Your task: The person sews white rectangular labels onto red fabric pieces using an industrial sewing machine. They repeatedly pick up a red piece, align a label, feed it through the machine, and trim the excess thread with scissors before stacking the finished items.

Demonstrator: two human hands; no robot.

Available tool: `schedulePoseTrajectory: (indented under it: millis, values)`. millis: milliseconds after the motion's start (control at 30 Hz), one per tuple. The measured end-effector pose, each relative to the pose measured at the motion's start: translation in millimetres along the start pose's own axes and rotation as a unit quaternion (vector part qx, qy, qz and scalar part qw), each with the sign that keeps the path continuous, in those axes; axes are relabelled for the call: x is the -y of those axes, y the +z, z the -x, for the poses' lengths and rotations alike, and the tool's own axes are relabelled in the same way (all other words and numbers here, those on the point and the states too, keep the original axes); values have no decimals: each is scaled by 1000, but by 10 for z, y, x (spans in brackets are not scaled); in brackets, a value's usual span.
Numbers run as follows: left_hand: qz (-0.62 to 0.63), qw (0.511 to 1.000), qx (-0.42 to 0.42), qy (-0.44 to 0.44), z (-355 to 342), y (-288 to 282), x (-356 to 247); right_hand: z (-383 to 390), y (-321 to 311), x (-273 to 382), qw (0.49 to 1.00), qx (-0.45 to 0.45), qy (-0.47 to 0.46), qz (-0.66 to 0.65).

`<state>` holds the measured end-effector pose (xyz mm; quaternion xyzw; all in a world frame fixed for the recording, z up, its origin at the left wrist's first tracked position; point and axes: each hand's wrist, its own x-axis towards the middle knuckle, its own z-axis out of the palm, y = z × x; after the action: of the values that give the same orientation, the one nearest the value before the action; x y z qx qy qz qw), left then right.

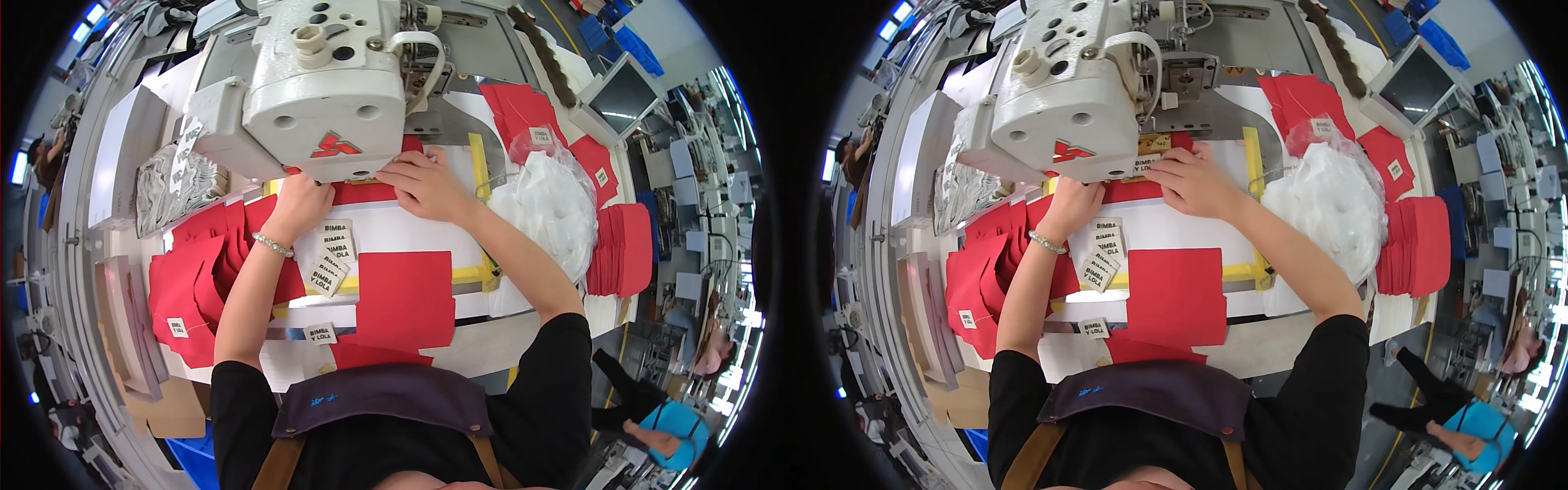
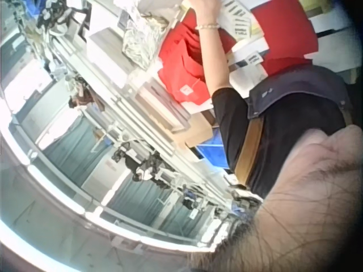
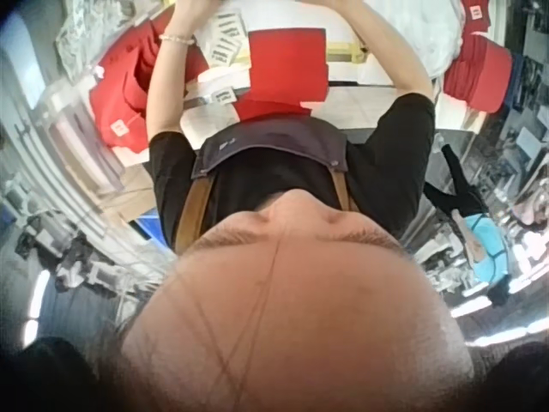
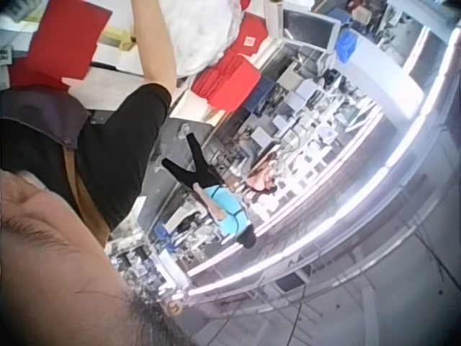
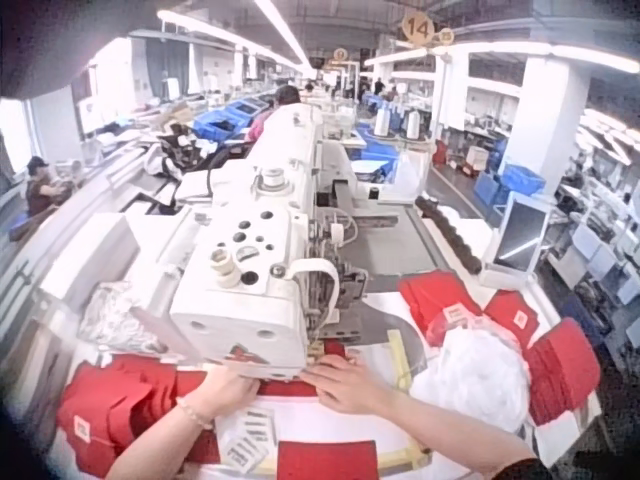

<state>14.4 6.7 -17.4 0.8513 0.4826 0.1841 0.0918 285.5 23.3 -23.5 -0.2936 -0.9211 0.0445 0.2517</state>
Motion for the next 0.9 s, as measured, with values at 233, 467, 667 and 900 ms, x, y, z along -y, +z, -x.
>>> schedulePoseTrajectory:
  millis: [233,467,667,900]
  values:
    - [-4,999,37,-33,-11,-79,-56,-79,-245,163,997,56,-18,55]
    - [-43,995,58,-67,163,-242,-51,-72,-281,534,992,99,-19,70]
    - [-54,998,-15,-29,355,-295,-24,-141,-291,461,997,56,-56,20]
    - [-39,999,-23,-29,333,-267,8,-225,-228,162,997,28,-75,17]
